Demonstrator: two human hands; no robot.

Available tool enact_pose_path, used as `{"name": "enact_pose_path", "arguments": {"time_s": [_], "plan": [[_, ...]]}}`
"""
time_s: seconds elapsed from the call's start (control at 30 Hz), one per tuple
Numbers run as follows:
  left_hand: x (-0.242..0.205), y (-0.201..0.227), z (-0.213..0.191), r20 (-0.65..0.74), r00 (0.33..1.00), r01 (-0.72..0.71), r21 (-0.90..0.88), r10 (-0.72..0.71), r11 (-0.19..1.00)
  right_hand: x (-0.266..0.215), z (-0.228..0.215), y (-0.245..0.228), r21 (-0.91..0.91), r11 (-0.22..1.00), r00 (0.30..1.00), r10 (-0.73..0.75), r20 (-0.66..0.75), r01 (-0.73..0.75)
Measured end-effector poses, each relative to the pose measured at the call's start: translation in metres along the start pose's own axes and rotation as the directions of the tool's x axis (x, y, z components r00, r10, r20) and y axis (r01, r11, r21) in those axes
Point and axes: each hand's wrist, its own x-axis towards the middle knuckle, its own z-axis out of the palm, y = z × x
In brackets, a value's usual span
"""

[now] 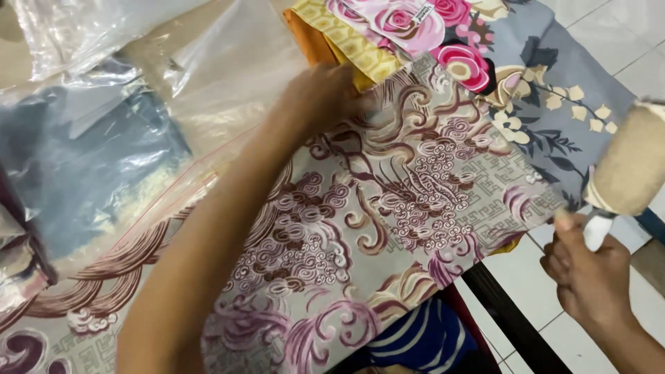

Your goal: Using a lint roller to remove lint and debris from a piece of patterned fabric

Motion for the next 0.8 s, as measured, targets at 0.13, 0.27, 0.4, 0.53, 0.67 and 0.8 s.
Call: {"name": "enact_pose_path", "arguments": {"time_s": [0.13,0.27,0.4,0.53,0.67,0.8], "plan": [[-0.02,-0.025,-0.006,0.309,0.947,0.117,-0.061,-0.093,0.991,-0.004,-0.003,0.024,-0.002,1.0,1.0,0.018,0.025,-0.018],[-0.019,-0.038,0.0,0.303,0.952,0.099,-0.165,-0.045,0.981,-0.026,0.015,0.011,-0.105,0.987,0.992,0.123,0.034,-0.119],[-0.009,-0.037,-0.003,0.322,0.946,0.076,-0.103,-0.039,0.992,-0.019,0.016,0.011,-0.039,0.996,0.997,0.075,-0.009,-0.076],[0.009,-0.016,-0.004,0.26,0.965,-0.001,-0.075,0.021,0.997,-0.007,0.01,0.0,-0.026,0.997,0.996,0.065,-0.069,-0.067],[0.031,0.013,0.008,0.014,0.999,-0.039,-0.112,0.041,0.993,0.008,0.005,-0.015,0.067,0.995,0.992,0.079,-0.098,-0.073],[0.06,0.028,0.044,-0.163,0.977,-0.142,0.004,0.141,0.99,0.013,0.006,-0.02,0.002,0.993,0.983,0.118,-0.143,-0.119]]}}
